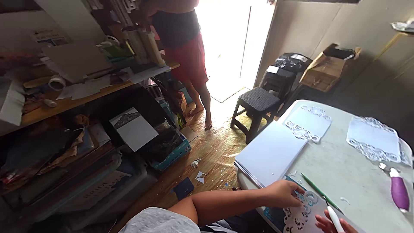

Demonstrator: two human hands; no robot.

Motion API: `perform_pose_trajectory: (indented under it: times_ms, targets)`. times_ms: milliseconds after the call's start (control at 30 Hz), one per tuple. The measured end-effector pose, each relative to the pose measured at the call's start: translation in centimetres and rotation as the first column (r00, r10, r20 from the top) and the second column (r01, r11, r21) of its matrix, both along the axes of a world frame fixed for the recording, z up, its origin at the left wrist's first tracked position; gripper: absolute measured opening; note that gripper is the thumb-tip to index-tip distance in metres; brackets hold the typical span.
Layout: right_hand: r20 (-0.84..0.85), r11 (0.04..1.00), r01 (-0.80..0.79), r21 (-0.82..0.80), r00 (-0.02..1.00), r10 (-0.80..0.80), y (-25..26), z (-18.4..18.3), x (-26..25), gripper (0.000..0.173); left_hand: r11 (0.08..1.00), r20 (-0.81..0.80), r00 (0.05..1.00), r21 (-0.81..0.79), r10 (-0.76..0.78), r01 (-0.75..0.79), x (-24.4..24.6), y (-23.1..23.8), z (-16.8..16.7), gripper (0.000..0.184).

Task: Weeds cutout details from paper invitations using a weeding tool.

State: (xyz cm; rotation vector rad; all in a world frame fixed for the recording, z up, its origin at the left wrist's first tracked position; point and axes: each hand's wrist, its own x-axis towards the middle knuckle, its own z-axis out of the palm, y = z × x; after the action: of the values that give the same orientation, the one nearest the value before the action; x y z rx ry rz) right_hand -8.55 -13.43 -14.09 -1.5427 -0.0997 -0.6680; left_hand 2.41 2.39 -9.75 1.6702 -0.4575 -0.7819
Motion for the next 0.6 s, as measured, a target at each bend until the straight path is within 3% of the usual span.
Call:
perform_pose_trajectory:
  times_ms: [167, 367, 600]
  targets:
    - [0.040, 0.996, 0.068, -0.061, 0.997, -0.066, 0.6, 0.5, 0.4, 0.023, 0.997, -0.030, 0.996, 0.015, 0.082, -0.081, -0.3, 0.2, 0.2, 0.041]
    - [-0.096, 0.983, 0.186, 0.000, 0.978, -0.185, 1.0, -1.1, -0.7, 0.017, 0.997, -0.067, 0.997, 0.064, 0.040, -0.035, -0.9, 0.3, -0.5, 0.042]
    - [-0.058, 0.979, 0.190, -0.068, 0.979, -0.194, 1.1, -1.2, -1.1, 0.015, 0.995, -0.165, 0.982, 0.029, 0.097, -0.094, -0.8, -0.5, -0.9, 0.039]
